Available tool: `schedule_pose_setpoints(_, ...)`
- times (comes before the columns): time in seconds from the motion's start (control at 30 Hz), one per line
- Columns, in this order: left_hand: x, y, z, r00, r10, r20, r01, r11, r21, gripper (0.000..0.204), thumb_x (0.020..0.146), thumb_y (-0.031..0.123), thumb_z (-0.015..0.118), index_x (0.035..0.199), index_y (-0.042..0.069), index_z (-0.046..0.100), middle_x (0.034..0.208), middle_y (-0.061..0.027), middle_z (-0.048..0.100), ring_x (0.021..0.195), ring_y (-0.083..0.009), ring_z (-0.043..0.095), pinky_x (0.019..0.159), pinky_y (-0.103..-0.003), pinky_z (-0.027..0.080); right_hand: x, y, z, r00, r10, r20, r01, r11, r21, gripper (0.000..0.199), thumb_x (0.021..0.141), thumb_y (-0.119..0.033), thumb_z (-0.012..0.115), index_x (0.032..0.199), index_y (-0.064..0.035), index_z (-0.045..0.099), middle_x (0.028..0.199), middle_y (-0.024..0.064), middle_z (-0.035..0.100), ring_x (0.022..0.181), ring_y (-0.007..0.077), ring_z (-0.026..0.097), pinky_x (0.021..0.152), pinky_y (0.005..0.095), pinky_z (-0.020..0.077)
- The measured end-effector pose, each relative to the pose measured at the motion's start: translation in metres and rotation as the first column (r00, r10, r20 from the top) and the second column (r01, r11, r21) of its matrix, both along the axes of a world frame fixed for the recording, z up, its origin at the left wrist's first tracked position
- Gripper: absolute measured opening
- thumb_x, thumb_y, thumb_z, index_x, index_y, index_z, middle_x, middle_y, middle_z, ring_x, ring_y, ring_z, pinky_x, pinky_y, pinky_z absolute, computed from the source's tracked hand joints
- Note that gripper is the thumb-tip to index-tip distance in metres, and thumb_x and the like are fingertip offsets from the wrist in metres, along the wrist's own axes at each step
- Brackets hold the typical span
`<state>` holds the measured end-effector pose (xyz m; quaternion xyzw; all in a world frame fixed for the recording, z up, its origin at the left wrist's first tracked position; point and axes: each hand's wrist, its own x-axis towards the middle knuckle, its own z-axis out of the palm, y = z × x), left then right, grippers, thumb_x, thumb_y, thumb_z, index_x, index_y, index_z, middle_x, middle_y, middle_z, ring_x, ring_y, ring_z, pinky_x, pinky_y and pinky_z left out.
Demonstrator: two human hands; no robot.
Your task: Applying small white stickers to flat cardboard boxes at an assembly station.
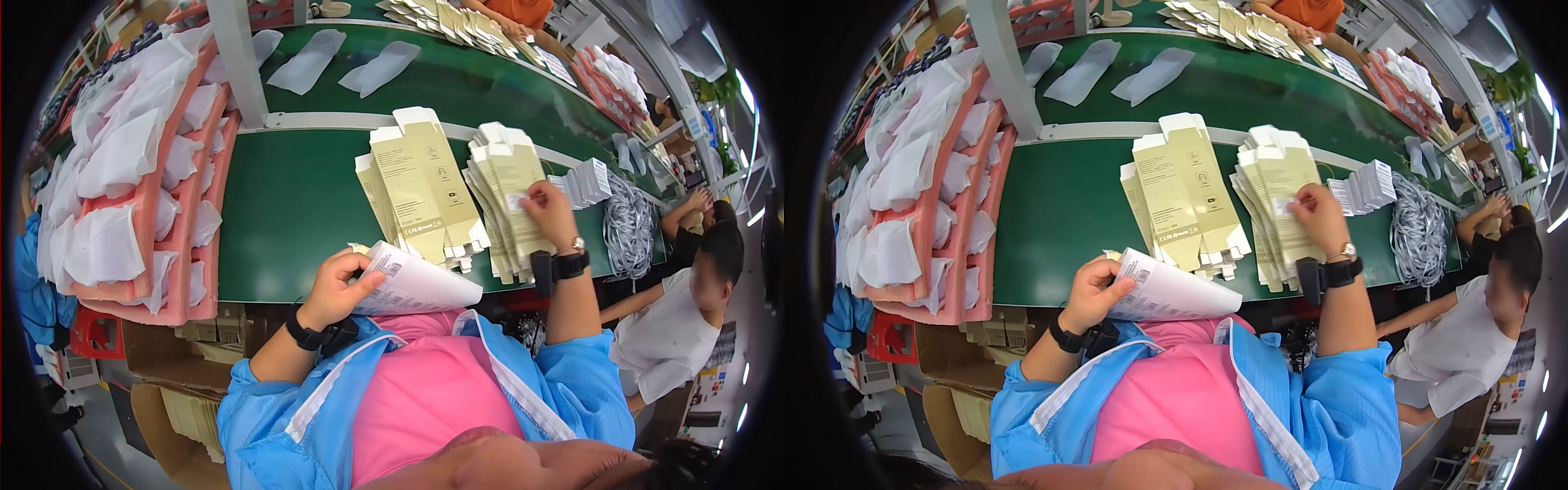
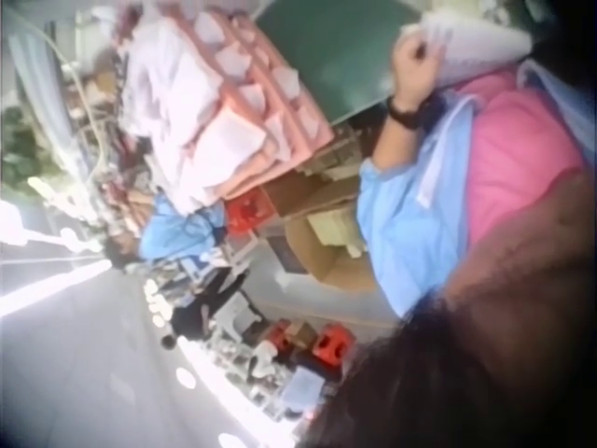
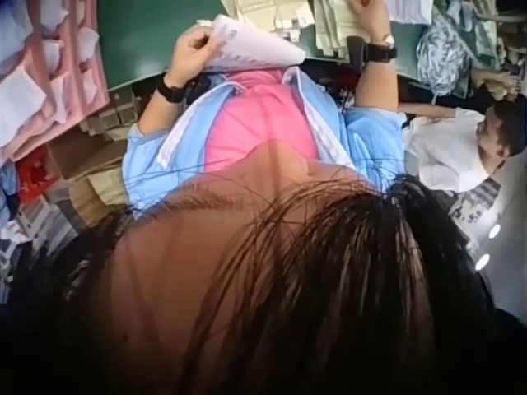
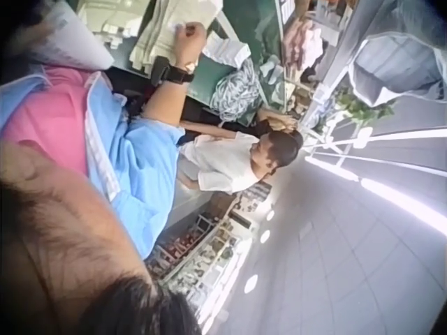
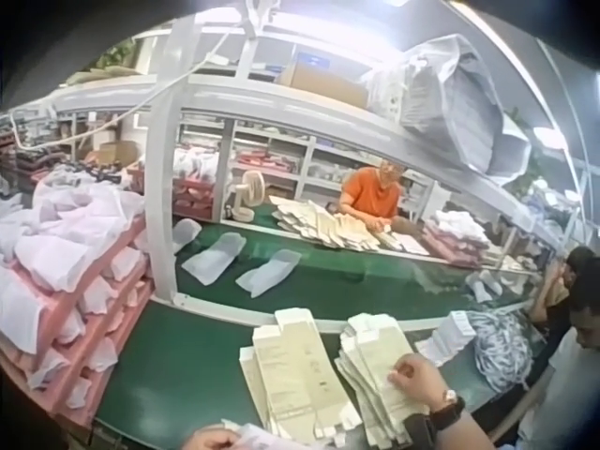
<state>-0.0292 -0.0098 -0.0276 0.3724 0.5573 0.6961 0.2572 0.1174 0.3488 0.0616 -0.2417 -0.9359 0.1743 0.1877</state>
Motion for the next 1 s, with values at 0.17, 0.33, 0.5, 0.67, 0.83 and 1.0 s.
schedule_pose_setpoints(0.17,0.001,0.001,-0.002,1.000,0.000,0.032,0.000,1.000,0.002,0.012,0.081,0.012,0.067,0.082,0.001,0.062,0.078,-0.0050,0.055,0.070,-0.0114,0.053,0.064,-0.024,0.042,0.006,-0.005,-0.018,0.998,-0.004,-0.070,-0.015,0.960,-0.280,0.033,0.074,-0.003,0.069,0.104,-0.0057,0.056,0.088,0.0041,0.055,0.072,0.0104,0.054,0.065,0.0203,0.0462)
schedule_pose_setpoints(0.33,-0.001,0.000,-0.002,0.998,-0.029,0.052,0.031,0.999,-0.030,0.008,0.084,0.006,0.062,0.083,-0.001,0.058,0.086,-0.0038,0.054,0.078,-0.0105,0.056,0.070,-0.024,0.046,0.001,-0.030,-0.007,0.990,0.025,-0.136,-0.037,0.996,-0.087,0.043,0.074,-0.002,0.068,0.114,-0.0091,0.054,0.103,0.0082,0.051,0.086,0.0177,0.053,0.072,0.0256,0.0473)
schedule_pose_setpoints(0.5,0.002,0.001,0.001,0.996,0.005,0.085,-0.005,1.000,0.000,0.012,0.081,0.010,0.066,0.080,0.000,0.061,0.079,-0.0044,0.056,0.072,-0.0108,0.053,0.065,-0.024,0.042,0.014,-0.030,-0.013,0.978,0.208,-0.005,-0.191,0.906,0.378,0.043,0.078,-0.005,0.063,0.119,-0.0099,0.051,0.115,0.0106,0.051,0.105,0.0268,0.049,0.089,0.0347,0.0425)
schedule_pose_setpoints(0.67,0.000,-0.002,-0.004,0.999,-0.040,0.027,0.041,0.999,-0.024,0.007,0.084,0.005,0.061,0.084,-0.002,0.059,0.086,-0.0041,0.056,0.077,-0.0105,0.057,0.070,-0.024,0.047,0.025,-0.034,-0.023,0.974,0.163,0.155,-0.211,0.901,0.379,0.042,0.085,-0.013,0.054,0.126,-0.0113,0.047,0.131,0.0108,0.044,0.121,0.0317,0.040,0.102,0.0410,0.0298)
schedule_pose_setpoints(0.83,0.001,-0.002,-0.006,0.997,-0.027,0.067,0.028,0.999,-0.018,0.008,0.084,0.005,0.061,0.086,-0.002,0.059,0.086,-0.0045,0.057,0.078,-0.0109,0.057,0.071,-0.024,0.047,0.030,-0.034,-0.030,0.968,0.096,0.230,-0.181,0.904,0.387,0.045,0.091,-0.022,0.043,0.134,-0.0108,0.039,0.141,0.0090,0.035,0.132,0.0313,0.027,0.108,0.0445,0.0199)
schedule_pose_setpoints(1.0,0.004,0.002,0.001,0.985,-0.013,0.172,0.014,1.000,-0.003,0.012,0.083,0.010,0.065,0.081,-0.001,0.059,0.083,-0.0041,0.053,0.073,-0.0095,0.052,0.065,-0.022,0.042,0.032,-0.031,-0.033,0.963,0.107,0.248,-0.190,0.921,0.339,0.049,0.092,-0.025,0.039,0.138,-0.0080,0.032,0.142,0.0110,0.033,0.133,0.0323,0.025,0.109,0.0461,0.0153)
